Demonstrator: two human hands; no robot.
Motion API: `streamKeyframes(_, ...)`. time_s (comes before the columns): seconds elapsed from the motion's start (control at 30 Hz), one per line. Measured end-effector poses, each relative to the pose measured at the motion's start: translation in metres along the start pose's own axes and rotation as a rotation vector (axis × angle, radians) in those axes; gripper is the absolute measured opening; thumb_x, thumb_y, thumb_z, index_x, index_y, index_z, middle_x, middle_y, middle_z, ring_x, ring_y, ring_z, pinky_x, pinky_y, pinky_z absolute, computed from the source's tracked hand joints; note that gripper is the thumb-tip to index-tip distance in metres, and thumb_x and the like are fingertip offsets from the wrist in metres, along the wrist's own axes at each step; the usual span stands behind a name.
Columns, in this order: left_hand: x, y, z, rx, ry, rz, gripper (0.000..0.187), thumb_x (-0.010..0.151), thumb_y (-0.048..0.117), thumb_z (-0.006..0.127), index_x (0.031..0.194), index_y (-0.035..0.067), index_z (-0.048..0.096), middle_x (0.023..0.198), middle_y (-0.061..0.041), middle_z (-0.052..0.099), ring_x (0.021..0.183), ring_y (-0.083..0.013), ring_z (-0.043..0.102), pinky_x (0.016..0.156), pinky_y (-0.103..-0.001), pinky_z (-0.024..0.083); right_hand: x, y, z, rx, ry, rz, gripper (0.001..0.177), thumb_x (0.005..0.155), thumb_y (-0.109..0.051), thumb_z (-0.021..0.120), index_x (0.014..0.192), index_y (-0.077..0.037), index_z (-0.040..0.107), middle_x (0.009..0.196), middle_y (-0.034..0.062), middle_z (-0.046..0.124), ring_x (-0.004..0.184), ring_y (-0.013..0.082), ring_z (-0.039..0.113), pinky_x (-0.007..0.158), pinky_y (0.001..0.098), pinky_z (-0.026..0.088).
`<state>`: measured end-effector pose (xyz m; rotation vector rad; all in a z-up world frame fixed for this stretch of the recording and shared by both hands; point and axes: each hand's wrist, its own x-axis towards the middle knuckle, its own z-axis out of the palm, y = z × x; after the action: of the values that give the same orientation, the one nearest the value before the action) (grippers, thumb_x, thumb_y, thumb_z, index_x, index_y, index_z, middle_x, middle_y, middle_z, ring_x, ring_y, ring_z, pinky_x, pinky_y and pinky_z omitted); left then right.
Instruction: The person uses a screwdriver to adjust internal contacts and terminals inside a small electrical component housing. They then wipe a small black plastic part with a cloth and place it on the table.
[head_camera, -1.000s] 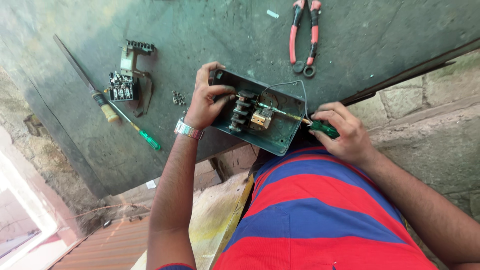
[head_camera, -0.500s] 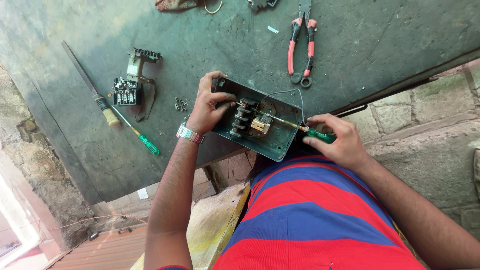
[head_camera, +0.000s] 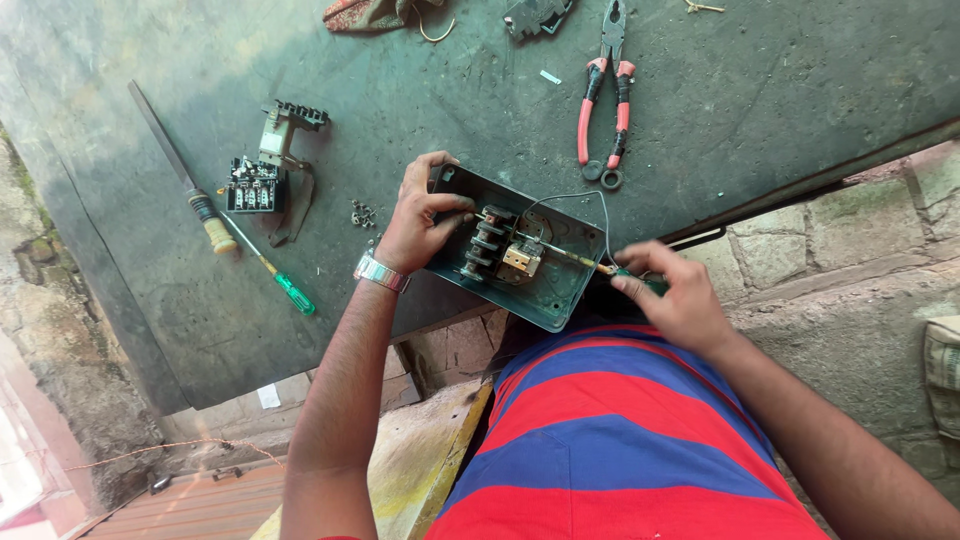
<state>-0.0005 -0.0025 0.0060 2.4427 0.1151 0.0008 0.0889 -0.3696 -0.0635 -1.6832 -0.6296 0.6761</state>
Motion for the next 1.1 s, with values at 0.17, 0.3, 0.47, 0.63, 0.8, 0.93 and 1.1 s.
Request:
streamKeyframes(0.17, 0.0, 0.001, -0.001, 0.003, 0.003, 0.002, 0.022, 0.076, 0.011, 0.084, 0.098, 0.014, 0.08, 0.141, -0.012, 0.05, 0.139, -0.0334, 0.045, 0.117, -0.047, 0.036, 0.016, -0.01, -0.009, 0.423, -0.193, 0.604, 0.033, 0.09, -0.014, 0.074, 0.12, -0.004, 0.067, 0.089, 0.0096, 0.075, 0.062, 0.0139, 0.052, 0.052, 0.0285, 0.042)
streamKeyframes(0.3, -0.002, 0.004, -0.001, -0.002, 0.003, -0.012, 0.021, 0.077, 0.012, 0.084, 0.098, 0.014, 0.08, 0.142, -0.013, 0.05, 0.138, -0.0337, 0.045, 0.116, -0.048, 0.036, 0.007, -0.021, -0.007, -0.054, -0.038, 0.053, 0.028, 0.082, -0.012, 0.08, 0.106, -0.004, 0.068, 0.095, 0.0075, 0.07, 0.075, 0.0159, 0.066, 0.064, 0.0296, 0.053)
streamKeyframes(0.47, -0.003, 0.001, 0.002, -0.017, 0.035, -0.014, 0.022, 0.075, 0.012, 0.083, 0.097, 0.015, 0.08, 0.141, -0.013, 0.052, 0.137, -0.0333, 0.048, 0.114, -0.046, 0.039, -0.002, -0.02, 0.0, -0.446, 0.073, -0.497, 0.026, 0.083, -0.008, 0.081, 0.106, -0.002, 0.072, 0.103, 0.0142, 0.071, 0.084, 0.0269, 0.072, 0.069, 0.0348, 0.057)
streamKeyframes(0.63, -0.006, -0.006, 0.003, -0.029, 0.037, 0.019, 0.023, 0.075, 0.01, 0.082, 0.098, 0.014, 0.08, 0.14, -0.015, 0.052, 0.137, -0.0343, 0.048, 0.115, -0.047, 0.038, -0.002, -0.003, 0.002, -0.219, 0.036, -0.386, 0.018, 0.087, -0.007, 0.079, 0.103, -0.003, 0.072, 0.099, 0.0121, 0.072, 0.085, 0.0213, 0.073, 0.071, 0.0301, 0.058)
streamKeyframes(0.8, -0.005, -0.009, 0.003, -0.013, 0.044, 0.054, 0.024, 0.075, 0.012, 0.084, 0.098, 0.013, 0.08, 0.14, -0.016, 0.052, 0.136, -0.0356, 0.048, 0.115, -0.047, 0.037, 0.015, 0.018, -0.009, 0.229, -0.119, 0.238, 0.019, 0.088, -0.008, 0.08, 0.106, -0.001, 0.078, 0.079, 0.0092, 0.07, 0.069, 0.0172, 0.064, 0.06, 0.0285, 0.048)
streamKeyframes(0.93, -0.006, -0.005, 0.003, -0.006, 0.053, 0.067, 0.024, 0.074, 0.012, 0.084, 0.098, 0.013, 0.08, 0.141, -0.017, 0.051, 0.136, -0.0363, 0.047, 0.114, -0.047, 0.037, 0.017, 0.017, -0.013, 0.455, -0.167, 0.64, 0.022, 0.086, -0.008, 0.081, 0.106, 0.0, 0.077, 0.077, 0.0046, 0.067, 0.063, 0.0156, 0.056, 0.051, 0.0294, 0.037)
streamKeyframes(1.1, -0.007, -0.002, 0.001, -0.013, 0.041, 0.022, 0.022, 0.076, 0.013, 0.083, 0.098, 0.014, 0.079, 0.141, -0.015, 0.051, 0.136, -0.0344, 0.048, 0.114, -0.047, 0.038, 0.003, -0.008, 0.0, -0.17, -0.044, -0.263, 0.027, 0.081, -0.008, 0.08, 0.106, -0.001, 0.074, 0.097, 0.0101, 0.076, 0.085, 0.0235, 0.073, 0.073, 0.0324, 0.058)
